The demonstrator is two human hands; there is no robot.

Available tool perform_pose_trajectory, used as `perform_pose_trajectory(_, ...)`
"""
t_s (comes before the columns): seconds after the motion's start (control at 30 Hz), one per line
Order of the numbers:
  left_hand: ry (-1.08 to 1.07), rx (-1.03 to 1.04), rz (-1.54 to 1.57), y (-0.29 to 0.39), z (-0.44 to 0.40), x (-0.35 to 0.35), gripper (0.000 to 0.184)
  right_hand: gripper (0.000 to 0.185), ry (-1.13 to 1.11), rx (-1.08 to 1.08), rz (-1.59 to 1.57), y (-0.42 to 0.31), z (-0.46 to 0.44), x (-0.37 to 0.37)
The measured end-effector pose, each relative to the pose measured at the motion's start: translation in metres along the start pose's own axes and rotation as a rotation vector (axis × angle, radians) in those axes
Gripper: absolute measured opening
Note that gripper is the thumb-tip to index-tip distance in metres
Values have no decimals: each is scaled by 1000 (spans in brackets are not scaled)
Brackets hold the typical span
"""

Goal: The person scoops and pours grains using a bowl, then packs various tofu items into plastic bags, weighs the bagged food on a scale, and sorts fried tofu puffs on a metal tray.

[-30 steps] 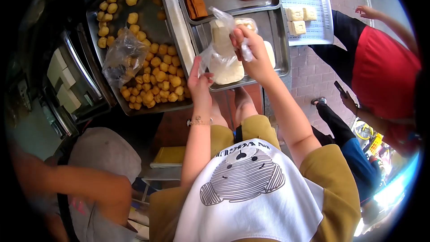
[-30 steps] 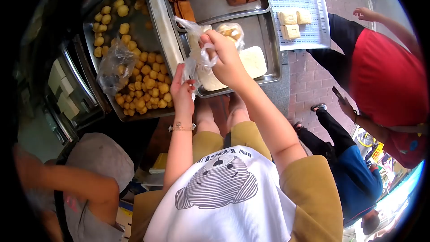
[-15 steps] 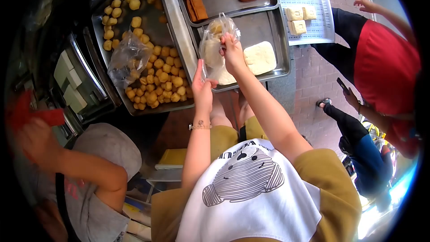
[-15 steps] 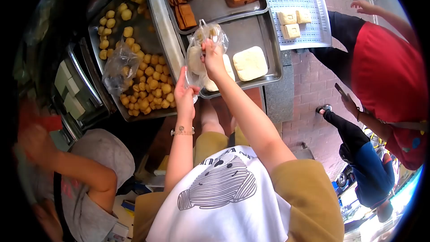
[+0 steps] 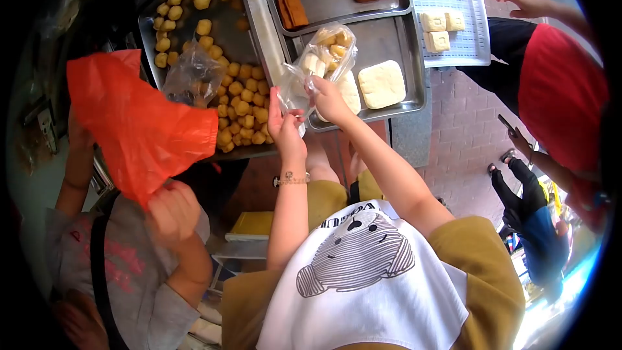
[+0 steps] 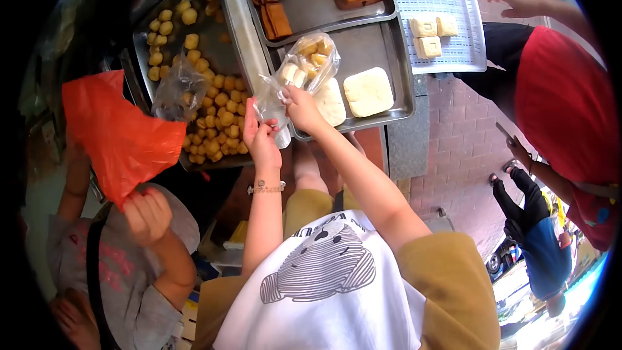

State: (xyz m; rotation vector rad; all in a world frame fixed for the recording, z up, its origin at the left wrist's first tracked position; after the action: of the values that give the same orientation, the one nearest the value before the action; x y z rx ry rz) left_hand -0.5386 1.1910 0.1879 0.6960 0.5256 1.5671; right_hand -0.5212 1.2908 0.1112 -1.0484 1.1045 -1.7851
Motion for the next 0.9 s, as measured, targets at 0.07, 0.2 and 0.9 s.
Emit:
perform_pose_trajectory(0.07,-20,-26,25,-2,1,-3,67,12,-69,18,149,5,-1,2)
perform_pose_trajectory(0.2,-29,-73,25,3,6,-7,68,15,-369,120,304,-33,-10,-2)
perform_pose_trajectory(0.9,14,-112,-282,19,-7,-36,39,44,-1068,-977,641,-297,-95,2)
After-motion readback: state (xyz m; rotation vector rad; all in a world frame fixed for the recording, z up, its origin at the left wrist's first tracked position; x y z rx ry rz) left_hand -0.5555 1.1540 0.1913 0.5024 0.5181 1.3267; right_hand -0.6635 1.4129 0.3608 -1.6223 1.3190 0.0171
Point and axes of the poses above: each hand's wrist, its own z-axis away from the middle knuckle, its own x-axis out of the palm, y = z × x, the point moved 1 cm from there along -z, towards the middle knuckle, and after that the axes turned 12 degrees about -x, right-handed, at the moved point
